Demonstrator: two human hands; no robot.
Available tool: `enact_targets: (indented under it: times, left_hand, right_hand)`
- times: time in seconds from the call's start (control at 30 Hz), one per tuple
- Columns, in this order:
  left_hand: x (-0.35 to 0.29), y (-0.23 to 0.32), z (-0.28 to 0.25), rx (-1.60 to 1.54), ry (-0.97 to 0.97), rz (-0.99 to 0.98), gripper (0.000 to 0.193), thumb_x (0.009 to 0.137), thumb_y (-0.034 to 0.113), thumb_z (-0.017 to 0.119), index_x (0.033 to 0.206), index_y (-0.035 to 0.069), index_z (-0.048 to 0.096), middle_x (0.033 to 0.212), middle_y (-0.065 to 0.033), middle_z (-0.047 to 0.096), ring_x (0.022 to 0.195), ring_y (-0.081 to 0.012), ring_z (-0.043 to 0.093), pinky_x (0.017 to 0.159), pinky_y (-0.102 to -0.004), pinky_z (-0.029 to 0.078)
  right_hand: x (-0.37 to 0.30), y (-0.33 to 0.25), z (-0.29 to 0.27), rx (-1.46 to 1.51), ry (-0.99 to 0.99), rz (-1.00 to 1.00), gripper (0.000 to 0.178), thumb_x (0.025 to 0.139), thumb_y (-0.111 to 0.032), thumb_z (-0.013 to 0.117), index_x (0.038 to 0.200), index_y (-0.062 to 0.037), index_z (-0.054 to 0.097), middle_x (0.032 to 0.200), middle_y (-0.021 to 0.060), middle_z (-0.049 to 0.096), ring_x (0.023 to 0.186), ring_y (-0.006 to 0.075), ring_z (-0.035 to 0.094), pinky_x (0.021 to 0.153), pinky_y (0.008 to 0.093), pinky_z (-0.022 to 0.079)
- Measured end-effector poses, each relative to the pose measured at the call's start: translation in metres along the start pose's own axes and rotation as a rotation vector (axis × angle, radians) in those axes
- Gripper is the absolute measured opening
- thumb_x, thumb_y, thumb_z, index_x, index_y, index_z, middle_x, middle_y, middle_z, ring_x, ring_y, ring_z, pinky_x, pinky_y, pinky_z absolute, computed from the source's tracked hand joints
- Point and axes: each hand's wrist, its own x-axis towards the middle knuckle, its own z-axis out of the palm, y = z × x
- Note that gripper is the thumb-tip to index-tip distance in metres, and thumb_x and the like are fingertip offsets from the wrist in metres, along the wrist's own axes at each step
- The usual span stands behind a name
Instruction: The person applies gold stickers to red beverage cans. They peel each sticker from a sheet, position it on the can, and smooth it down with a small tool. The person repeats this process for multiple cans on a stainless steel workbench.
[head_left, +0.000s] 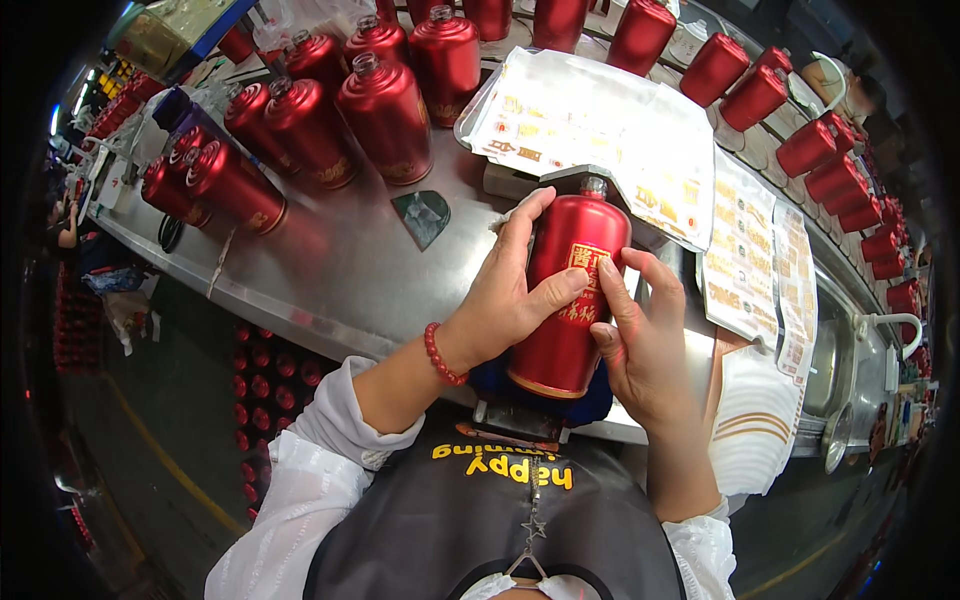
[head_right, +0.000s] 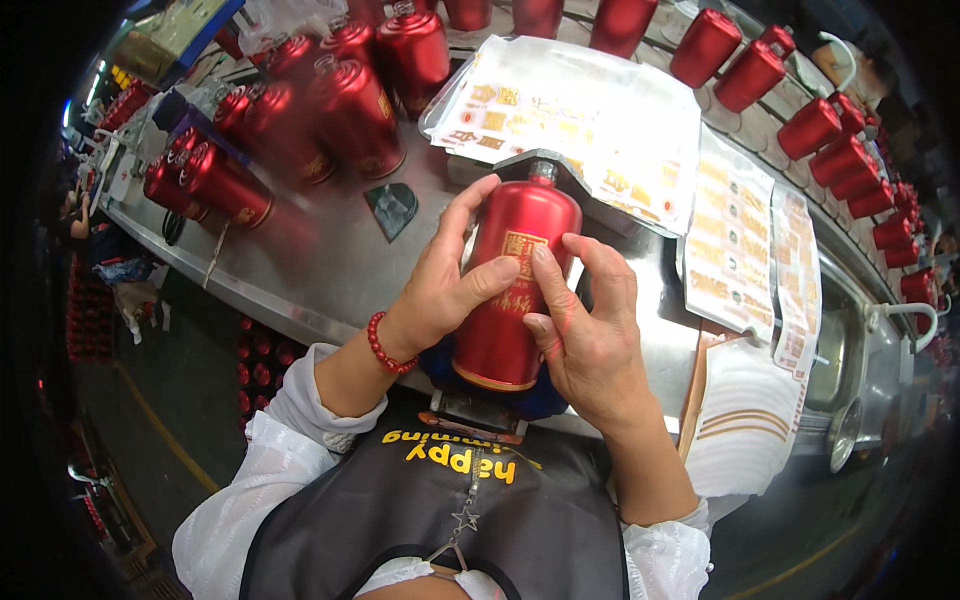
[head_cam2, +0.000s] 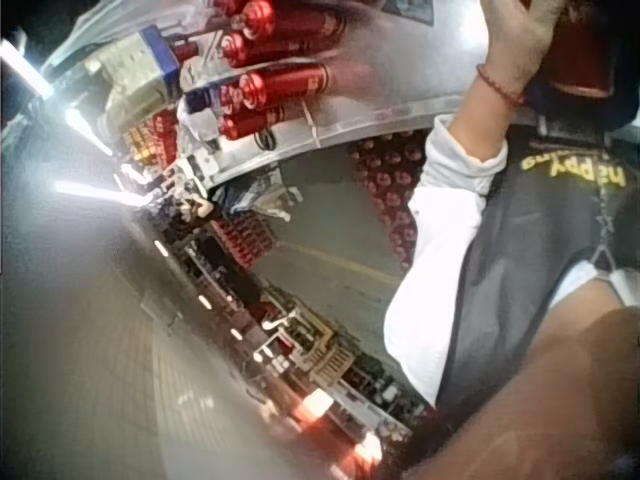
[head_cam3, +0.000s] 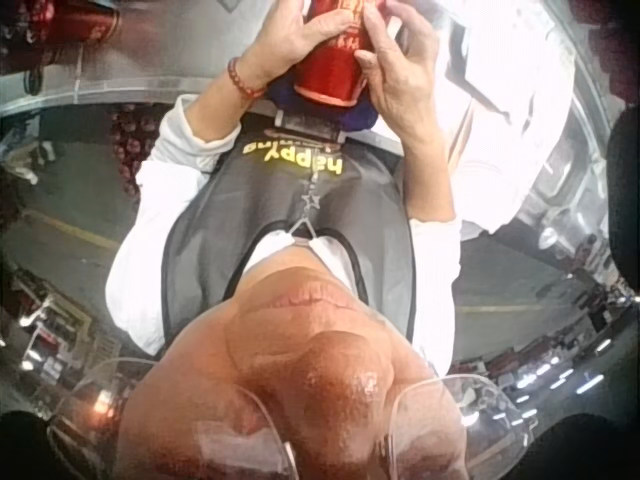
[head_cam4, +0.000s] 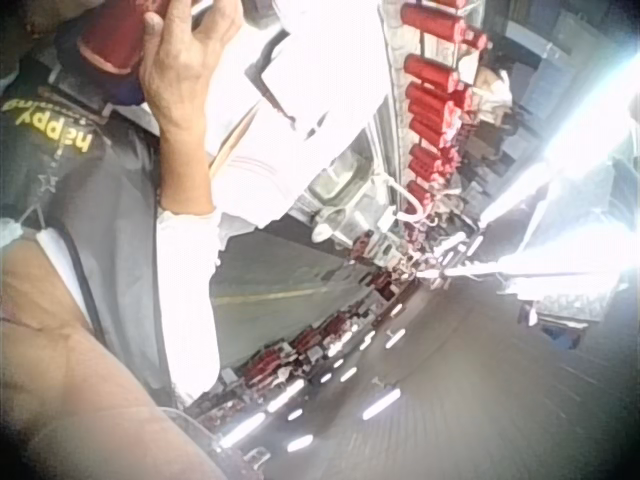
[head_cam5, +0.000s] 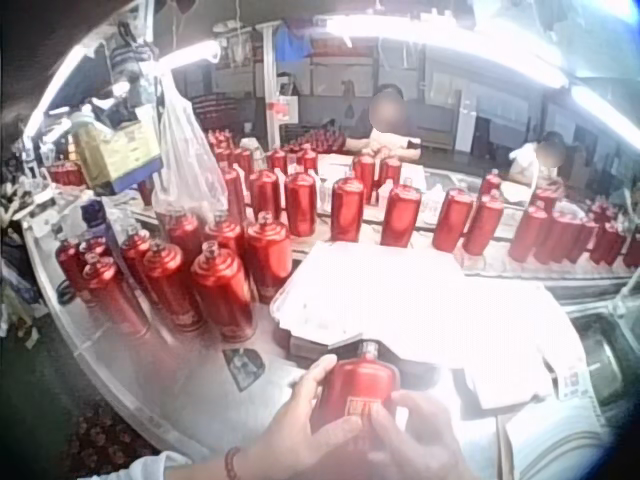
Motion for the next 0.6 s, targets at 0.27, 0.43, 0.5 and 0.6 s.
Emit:
enact_targets:
  times: [0.27,0.43,0.5,0.6]
  left_hand:
    - [0.0006,0.0021,0.002,-0.028,0.007,-0.025,0.085,0.093,0.037,0.07,0.151,-0.008,0.026,0.151,-0.0276,0.037,0.141,-0.0352,0.038,0.117,-0.0415,0.031]
    - [-0.0025,-0.0049,0.0016,-0.053,-0.013,0.009,0.088,0.093,0.037,0.07,0.152,-0.008,0.023,0.153,-0.0276,0.034,0.143,-0.0354,0.035,0.118,-0.0416,0.028]
    - [-0.0033,-0.0053,0.0027,-0.062,-0.014,0.009,0.089,0.093,0.037,0.07,0.153,-0.008,0.022,0.153,-0.0277,0.033,0.144,-0.0353,0.034,0.119,-0.0417,0.028]
    - [-0.0027,-0.002,0.0032,-0.059,-0.007,-0.01,0.089,0.093,0.037,0.07,0.153,-0.009,0.021,0.154,-0.028,0.033,0.144,-0.0352,0.034,0.119,-0.0419,0.027]
  right_hand:
    - [0.0016,-0.0017,-0.0008,0.018,0.034,0.007,0.047,0.103,-0.03,0.057,0.144,-0.0074,0.053,0.141,0.022,0.045,0.13,0.0367,0.047,0.105,0.043,0.044]
    - [0.0007,-0.0015,-0.0016,-0.008,0.041,-0.016,0.046,0.103,-0.03,0.057,0.143,-0.0082,0.055,0.142,0.0213,0.044,0.131,0.0359,0.047,0.103,0.0421,0.046]
    - [0.0,-0.0026,-0.002,-0.025,0.034,-0.022,0.045,0.103,-0.031,0.056,0.143,-0.0087,0.056,0.143,0.0209,0.043,0.131,0.0357,0.048,0.103,0.042,0.047]
    - [0.0015,-0.0056,0.0021,0.075,0.064,0.045,0.055,0.083,-0.009,0.074,0.137,-0.0073,0.062,0.142,0.0207,0.047,0.127,0.0397,0.047,0.107,0.0469,0.041]
